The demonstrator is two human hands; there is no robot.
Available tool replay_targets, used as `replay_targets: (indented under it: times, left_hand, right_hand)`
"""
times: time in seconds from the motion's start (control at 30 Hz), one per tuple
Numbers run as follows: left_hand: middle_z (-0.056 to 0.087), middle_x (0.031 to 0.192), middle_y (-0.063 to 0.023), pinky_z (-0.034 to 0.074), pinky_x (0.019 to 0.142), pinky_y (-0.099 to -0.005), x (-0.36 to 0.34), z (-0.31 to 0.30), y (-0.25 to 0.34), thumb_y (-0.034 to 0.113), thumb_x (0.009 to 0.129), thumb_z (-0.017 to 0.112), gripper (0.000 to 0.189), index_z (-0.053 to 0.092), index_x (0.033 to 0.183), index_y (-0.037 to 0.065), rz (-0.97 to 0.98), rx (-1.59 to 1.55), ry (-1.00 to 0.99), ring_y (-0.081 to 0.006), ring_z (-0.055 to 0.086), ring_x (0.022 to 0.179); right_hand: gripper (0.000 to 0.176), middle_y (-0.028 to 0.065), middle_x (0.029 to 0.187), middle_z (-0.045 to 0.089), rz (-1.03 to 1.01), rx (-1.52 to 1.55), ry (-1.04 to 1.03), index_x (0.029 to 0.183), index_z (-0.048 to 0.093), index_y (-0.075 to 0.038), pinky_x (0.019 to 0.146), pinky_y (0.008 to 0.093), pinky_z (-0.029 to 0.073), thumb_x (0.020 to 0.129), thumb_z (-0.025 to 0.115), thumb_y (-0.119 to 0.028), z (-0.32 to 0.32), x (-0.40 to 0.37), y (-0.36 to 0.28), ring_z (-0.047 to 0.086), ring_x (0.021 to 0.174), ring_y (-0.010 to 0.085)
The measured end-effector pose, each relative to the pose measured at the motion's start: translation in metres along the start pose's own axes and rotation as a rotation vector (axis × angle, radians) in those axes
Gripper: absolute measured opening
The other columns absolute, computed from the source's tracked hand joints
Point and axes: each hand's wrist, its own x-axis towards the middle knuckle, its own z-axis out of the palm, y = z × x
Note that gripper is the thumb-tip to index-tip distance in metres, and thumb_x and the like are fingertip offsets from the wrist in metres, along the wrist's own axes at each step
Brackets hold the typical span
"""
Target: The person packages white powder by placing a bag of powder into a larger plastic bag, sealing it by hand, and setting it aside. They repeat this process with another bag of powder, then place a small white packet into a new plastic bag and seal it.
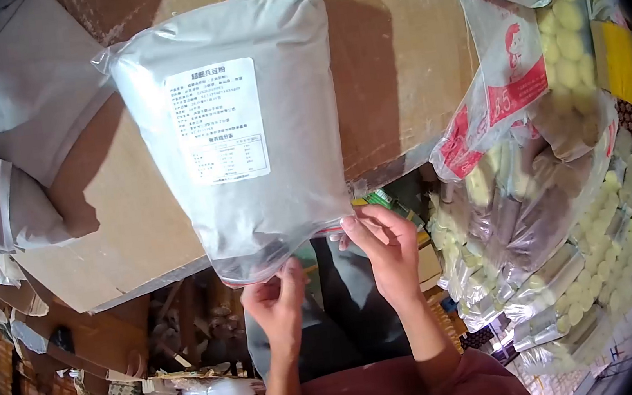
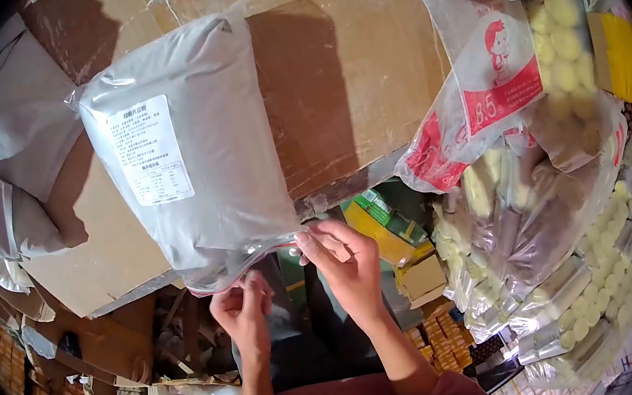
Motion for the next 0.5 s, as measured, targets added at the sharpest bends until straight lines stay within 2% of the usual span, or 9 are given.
replay_targets:
  times: [0.07, 0.13, 0.17, 0.27, 0.3, 0.4, 0.43, 0.5]
  left_hand:
    - [0.062, 0.071, -0.0043, 0.038, 0.048, -0.0189, -0.004, 0.011, 0.002, 0.002, 0.085, 0.067, 0.011, 0.058, 0.091, 0.0, 0.032, -0.053, -0.056, -0.0075, 0.052, 0.053]
    - [0.062, 0.073, -0.0059, 0.039, 0.048, -0.0195, -0.002, 0.02, 0.003, 0.0, 0.084, 0.068, 0.018, 0.056, 0.097, -0.001, 0.089, -0.138, -0.124, -0.0087, 0.052, 0.054]
    - [0.062, 0.076, -0.0077, 0.038, 0.046, -0.0201, 0.0, 0.019, 0.002, -0.002, 0.084, 0.066, 0.026, 0.052, 0.105, -0.003, 0.086, -0.198, -0.2, -0.01, 0.053, 0.055]
    - [0.062, 0.076, -0.0082, 0.035, 0.042, -0.02, 0.004, 0.033, 0.002, -0.001, 0.085, 0.066, 0.033, 0.049, 0.113, -0.003, 0.045, -0.376, -0.179, -0.0104, 0.052, 0.054]
    - [0.055, 0.066, -0.0058, 0.027, 0.037, -0.0195, 0.005, 0.045, 0.006, 0.008, 0.09, 0.06, 0.029, 0.05, 0.117, 0.002, 0.089, -0.287, -0.084, -0.0089, 0.046, 0.048]
    - [0.055, 0.06, -0.0044, 0.025, 0.036, -0.0194, 0.007, 0.048, 0.01, 0.007, 0.091, 0.06, 0.009, 0.058, 0.096, 0.001, 0.036, -0.179, -0.094, -0.0081, 0.043, 0.044]
    - [0.054, 0.056, -0.0032, 0.023, 0.037, -0.0192, 0.006, 0.057, 0.017, 0.007, 0.091, 0.062, 0.011, 0.061, 0.083, 0.0, -0.002, -0.13, -0.014, -0.0074, 0.041, 0.041]
    - [0.055, 0.057, -0.0031, 0.023, 0.037, -0.019, 0.001, 0.059, 0.019, 0.008, 0.09, 0.064, 0.01, 0.061, 0.084, 0.0, -0.02, -0.135, -0.005, -0.0066, 0.043, 0.042]
  right_hand:
    - [0.013, 0.01, 0.086, 0.067, 0.016, 0.012, 0.015, 0.098, 0.064, 0.005, 0.067, 0.0294, 0.049, 0.089, 0.064, -0.005, 0.001, -0.001, -0.006, 0.062, 0.073, 0.0165]
    - [0.013, 0.0104, 0.086, 0.067, 0.124, 0.071, -0.001, 0.097, 0.065, 0.005, 0.067, 0.0295, 0.049, 0.089, 0.063, -0.005, -0.003, 0.001, -0.013, 0.064, 0.075, 0.018]
    - [0.012, 0.0106, 0.086, 0.067, 0.177, 0.101, -0.009, 0.096, 0.065, 0.005, 0.067, 0.0295, 0.05, 0.089, 0.062, -0.005, -0.005, 0.002, -0.015, 0.065, 0.076, 0.0187]
    - [0.014, 0.0115, 0.087, 0.067, 0.257, 0.134, -0.053, 0.097, 0.066, 0.005, 0.067, 0.0295, 0.05, 0.089, 0.062, -0.006, -0.012, 0.005, -0.02, 0.066, 0.078, 0.0205]
    - [0.017, 0.0109, 0.087, 0.067, 0.304, 0.176, -0.053, 0.098, 0.068, 0.005, 0.066, 0.0284, 0.053, 0.088, 0.066, -0.007, -0.015, 0.007, -0.022, 0.067, 0.079, 0.0185]
    - [0.016, 0.0107, 0.088, 0.068, 0.344, 0.145, -0.072, 0.098, 0.068, 0.005, 0.066, 0.0283, 0.053, 0.087, 0.066, -0.008, -0.018, 0.011, -0.026, 0.067, 0.079, 0.019]
    - [0.016, 0.0104, 0.088, 0.068, 0.331, 0.135, -0.081, 0.097, 0.068, 0.005, 0.067, 0.0283, 0.053, 0.087, 0.067, -0.007, -0.02, 0.011, -0.027, 0.067, 0.079, 0.0192]
    - [0.017, 0.0098, 0.087, 0.068, 0.317, 0.096, -0.104, 0.098, 0.067, 0.005, 0.068, 0.0282, 0.053, 0.087, 0.067, -0.008, -0.022, 0.01, -0.028, 0.066, 0.079, 0.0174]
